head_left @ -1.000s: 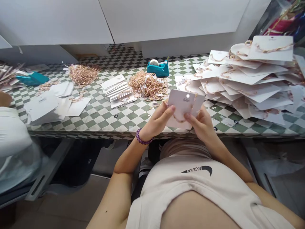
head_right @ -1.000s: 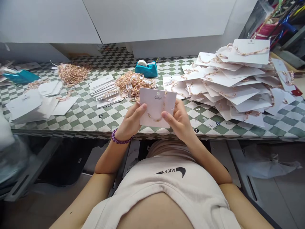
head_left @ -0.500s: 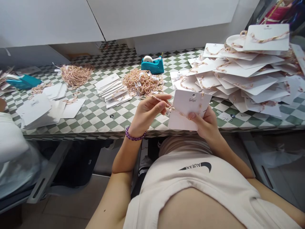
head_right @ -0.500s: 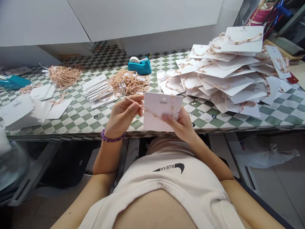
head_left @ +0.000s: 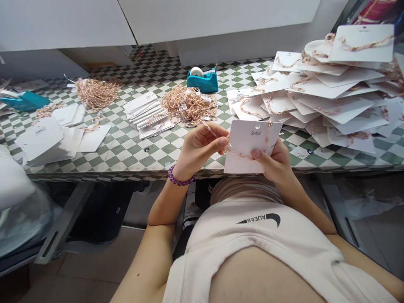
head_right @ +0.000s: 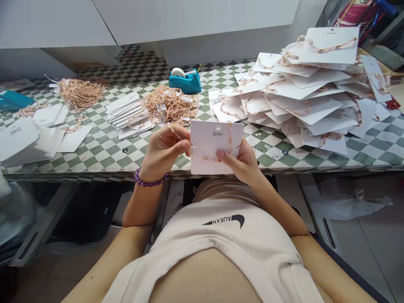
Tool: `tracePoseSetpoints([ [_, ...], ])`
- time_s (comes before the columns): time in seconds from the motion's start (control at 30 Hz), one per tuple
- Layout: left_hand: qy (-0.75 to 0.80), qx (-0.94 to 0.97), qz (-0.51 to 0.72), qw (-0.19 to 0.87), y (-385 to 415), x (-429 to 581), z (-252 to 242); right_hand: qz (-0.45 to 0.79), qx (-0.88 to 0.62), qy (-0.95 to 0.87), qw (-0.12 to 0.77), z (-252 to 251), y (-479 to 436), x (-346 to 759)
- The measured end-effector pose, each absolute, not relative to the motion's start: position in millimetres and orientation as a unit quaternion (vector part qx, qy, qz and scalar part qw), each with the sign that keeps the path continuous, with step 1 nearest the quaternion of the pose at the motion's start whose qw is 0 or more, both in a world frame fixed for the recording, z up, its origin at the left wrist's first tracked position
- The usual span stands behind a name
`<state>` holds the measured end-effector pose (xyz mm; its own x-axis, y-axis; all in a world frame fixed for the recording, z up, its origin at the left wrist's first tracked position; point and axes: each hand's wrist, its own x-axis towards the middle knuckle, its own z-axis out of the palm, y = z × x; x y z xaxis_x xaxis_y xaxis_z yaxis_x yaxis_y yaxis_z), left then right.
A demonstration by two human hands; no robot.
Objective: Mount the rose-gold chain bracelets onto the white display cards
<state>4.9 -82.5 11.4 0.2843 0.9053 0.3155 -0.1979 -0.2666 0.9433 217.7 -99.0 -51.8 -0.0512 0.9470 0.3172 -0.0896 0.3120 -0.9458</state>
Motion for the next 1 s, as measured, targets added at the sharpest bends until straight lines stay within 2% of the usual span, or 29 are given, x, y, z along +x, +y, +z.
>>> tracePoseSetpoints([
  [0.3,0.270,0.611,0.590,0.453,-82,10,7,0.447,-0.359,-0.582,0.577,-47,-101,218],
  [0.43,0.273,0.631,0.582,0.433,-81,11,7,0.437,-0.377,-0.579,0.575,-50,-101,220],
  [0.57,0.284,0.624,0.573,0.449,-82,11,8,0.441,-0.365,-0.569,0.590,-52,-101,221],
  [0.87,0.148,0.643,0.591,0.464,-72,13,1,0.424,-0.321,-0.575,0.622,-47,-99,218],
  [1.0,0.113,0.613,0.579,0.527,-67,19,-5,0.449,-0.328,-0.549,0.624,-41,-99,217],
])
